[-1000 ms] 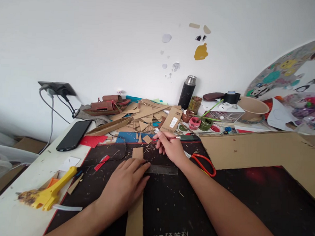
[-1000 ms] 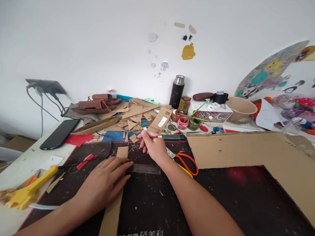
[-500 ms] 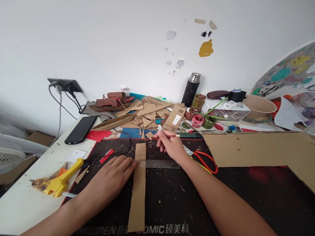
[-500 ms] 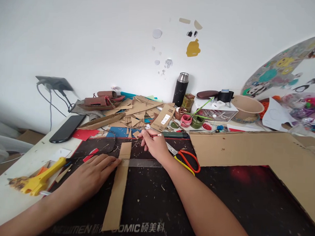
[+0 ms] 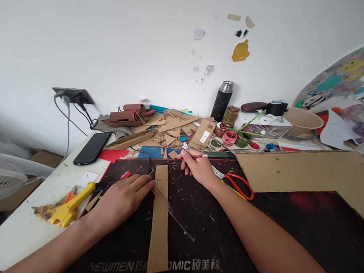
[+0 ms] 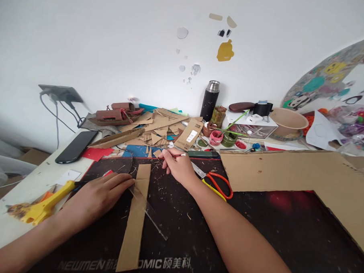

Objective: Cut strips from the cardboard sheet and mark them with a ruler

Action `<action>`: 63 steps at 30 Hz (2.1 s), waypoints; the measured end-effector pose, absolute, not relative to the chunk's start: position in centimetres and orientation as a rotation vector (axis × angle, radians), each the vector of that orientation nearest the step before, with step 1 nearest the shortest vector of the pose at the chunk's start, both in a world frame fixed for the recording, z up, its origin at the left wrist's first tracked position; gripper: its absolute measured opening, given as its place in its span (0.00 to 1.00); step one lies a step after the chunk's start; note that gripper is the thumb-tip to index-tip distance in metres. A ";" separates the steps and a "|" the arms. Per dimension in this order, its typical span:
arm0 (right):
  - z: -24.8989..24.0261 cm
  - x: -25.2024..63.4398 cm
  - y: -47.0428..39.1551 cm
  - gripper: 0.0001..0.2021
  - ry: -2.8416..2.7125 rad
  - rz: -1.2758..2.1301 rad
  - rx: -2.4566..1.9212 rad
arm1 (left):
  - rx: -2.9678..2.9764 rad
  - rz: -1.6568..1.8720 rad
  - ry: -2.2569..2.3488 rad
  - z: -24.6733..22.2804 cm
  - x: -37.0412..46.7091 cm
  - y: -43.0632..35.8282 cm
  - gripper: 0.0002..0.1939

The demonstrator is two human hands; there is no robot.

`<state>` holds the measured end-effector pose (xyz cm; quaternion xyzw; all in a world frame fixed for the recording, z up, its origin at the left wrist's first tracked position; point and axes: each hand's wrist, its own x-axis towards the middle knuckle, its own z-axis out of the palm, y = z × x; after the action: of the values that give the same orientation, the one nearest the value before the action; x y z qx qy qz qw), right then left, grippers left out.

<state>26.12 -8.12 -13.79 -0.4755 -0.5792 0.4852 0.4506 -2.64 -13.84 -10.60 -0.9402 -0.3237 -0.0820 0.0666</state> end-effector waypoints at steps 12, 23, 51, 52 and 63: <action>-14.1 26.0 -8.1 0.25 -1.454 1.186 -1.165 | -2.934 -0.315 -0.979 -12.1 -1.2 -9.7 0.28; -14.0 25.9 -8.3 0.23 -1.497 1.151 -1.189 | -2.832 -0.470 -1.121 -12.6 0.0 -14.0 0.23; -13.5 25.8 -8.6 0.19 -1.513 1.181 -1.235 | -2.792 -0.551 -1.091 -13.7 0.4 -15.0 0.20; -13.5 25.8 -8.6 0.19 -1.513 1.178 -1.232 | -2.792 -0.552 -1.090 -13.7 0.4 -15.0 0.19; -13.4 25.8 -8.6 0.19 -1.532 1.158 -1.229 | -2.811 -0.580 -1.091 -13.6 0.4 -15.0 0.19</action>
<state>25.81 -8.59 -13.44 -0.4897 -0.6105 0.4616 0.4177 0.44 -14.97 -13.63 -0.9149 -0.3551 -0.1887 0.0355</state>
